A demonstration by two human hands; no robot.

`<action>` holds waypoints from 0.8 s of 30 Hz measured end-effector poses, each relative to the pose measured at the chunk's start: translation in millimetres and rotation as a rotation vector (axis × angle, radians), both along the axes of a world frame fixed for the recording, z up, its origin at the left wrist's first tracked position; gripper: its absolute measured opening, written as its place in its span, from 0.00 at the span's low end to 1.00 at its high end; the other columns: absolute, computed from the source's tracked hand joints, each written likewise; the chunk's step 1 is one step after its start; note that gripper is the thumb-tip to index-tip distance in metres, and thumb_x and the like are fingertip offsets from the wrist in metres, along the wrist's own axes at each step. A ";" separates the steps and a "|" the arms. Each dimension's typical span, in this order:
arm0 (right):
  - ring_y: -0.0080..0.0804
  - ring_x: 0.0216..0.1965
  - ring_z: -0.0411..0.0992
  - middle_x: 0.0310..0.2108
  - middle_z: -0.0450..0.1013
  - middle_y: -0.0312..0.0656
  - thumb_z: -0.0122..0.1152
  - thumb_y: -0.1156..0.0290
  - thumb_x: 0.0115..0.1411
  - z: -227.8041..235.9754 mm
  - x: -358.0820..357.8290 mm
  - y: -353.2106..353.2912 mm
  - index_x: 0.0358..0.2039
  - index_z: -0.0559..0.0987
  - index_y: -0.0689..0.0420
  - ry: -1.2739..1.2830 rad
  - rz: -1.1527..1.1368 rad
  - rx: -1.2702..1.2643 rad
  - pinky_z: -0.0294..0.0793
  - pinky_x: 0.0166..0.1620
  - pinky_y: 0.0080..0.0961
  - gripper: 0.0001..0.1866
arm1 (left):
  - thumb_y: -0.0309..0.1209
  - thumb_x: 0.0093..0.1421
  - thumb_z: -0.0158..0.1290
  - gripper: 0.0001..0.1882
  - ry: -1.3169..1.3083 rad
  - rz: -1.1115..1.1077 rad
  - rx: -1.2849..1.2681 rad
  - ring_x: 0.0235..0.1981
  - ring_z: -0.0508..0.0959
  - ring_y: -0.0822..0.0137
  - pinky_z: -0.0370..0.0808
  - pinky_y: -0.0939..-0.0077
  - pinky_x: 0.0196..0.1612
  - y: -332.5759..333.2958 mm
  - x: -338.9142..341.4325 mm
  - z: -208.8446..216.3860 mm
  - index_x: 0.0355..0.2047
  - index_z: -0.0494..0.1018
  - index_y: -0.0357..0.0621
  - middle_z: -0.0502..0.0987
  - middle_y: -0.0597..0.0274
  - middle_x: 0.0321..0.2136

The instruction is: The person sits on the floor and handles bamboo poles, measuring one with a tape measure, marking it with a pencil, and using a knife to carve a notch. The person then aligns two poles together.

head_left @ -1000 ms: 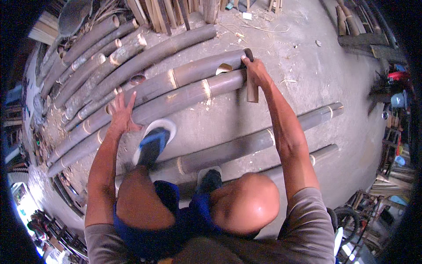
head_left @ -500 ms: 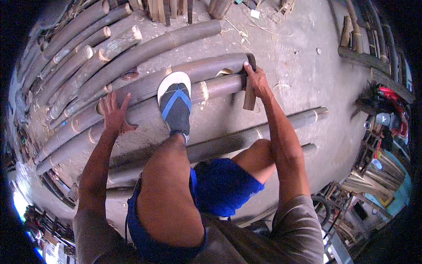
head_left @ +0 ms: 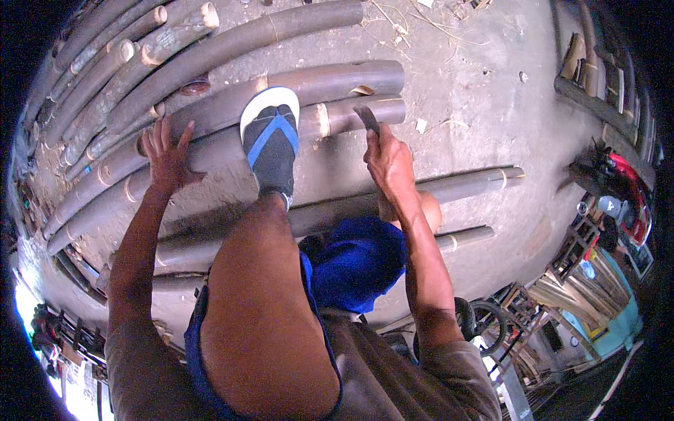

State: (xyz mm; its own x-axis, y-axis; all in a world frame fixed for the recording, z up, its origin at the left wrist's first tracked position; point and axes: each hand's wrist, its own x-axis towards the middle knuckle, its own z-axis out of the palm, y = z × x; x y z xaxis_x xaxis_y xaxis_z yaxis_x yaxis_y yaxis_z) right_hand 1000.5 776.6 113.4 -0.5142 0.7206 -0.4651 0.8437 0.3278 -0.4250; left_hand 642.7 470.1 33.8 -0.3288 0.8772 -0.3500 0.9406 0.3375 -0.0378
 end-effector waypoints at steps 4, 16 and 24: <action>0.69 0.32 0.77 0.25 0.77 0.65 0.51 0.62 0.71 -6.7 -14.4 4.3 0.37 0.75 0.62 -0.063 0.072 0.067 0.77 0.34 0.59 0.15 | 0.59 0.18 0.78 0.80 -0.010 -0.017 0.019 0.74 0.48 0.38 0.49 0.27 0.69 -1.1 -2.1 2.4 0.75 0.49 0.69 0.47 0.44 0.73; 0.70 0.32 0.78 0.24 0.76 0.67 0.53 0.61 0.70 -20.6 -24.2 9.7 0.36 0.76 0.61 -0.133 0.115 0.099 0.79 0.35 0.59 0.14 | 0.52 0.19 0.80 0.78 -0.082 0.059 -0.001 0.74 0.46 0.34 0.60 0.33 0.68 -1.3 -0.1 -2.3 0.75 0.51 0.72 0.43 0.45 0.74; 0.70 0.30 0.77 0.24 0.76 0.67 0.52 0.61 0.71 -25.2 -24.6 10.9 0.36 0.76 0.61 -0.101 0.113 0.069 0.78 0.34 0.60 0.14 | 0.51 0.20 0.79 0.78 -0.090 0.060 0.009 0.74 0.46 0.34 0.59 0.33 0.68 -3.7 -0.4 -4.5 0.75 0.50 0.74 0.43 0.44 0.74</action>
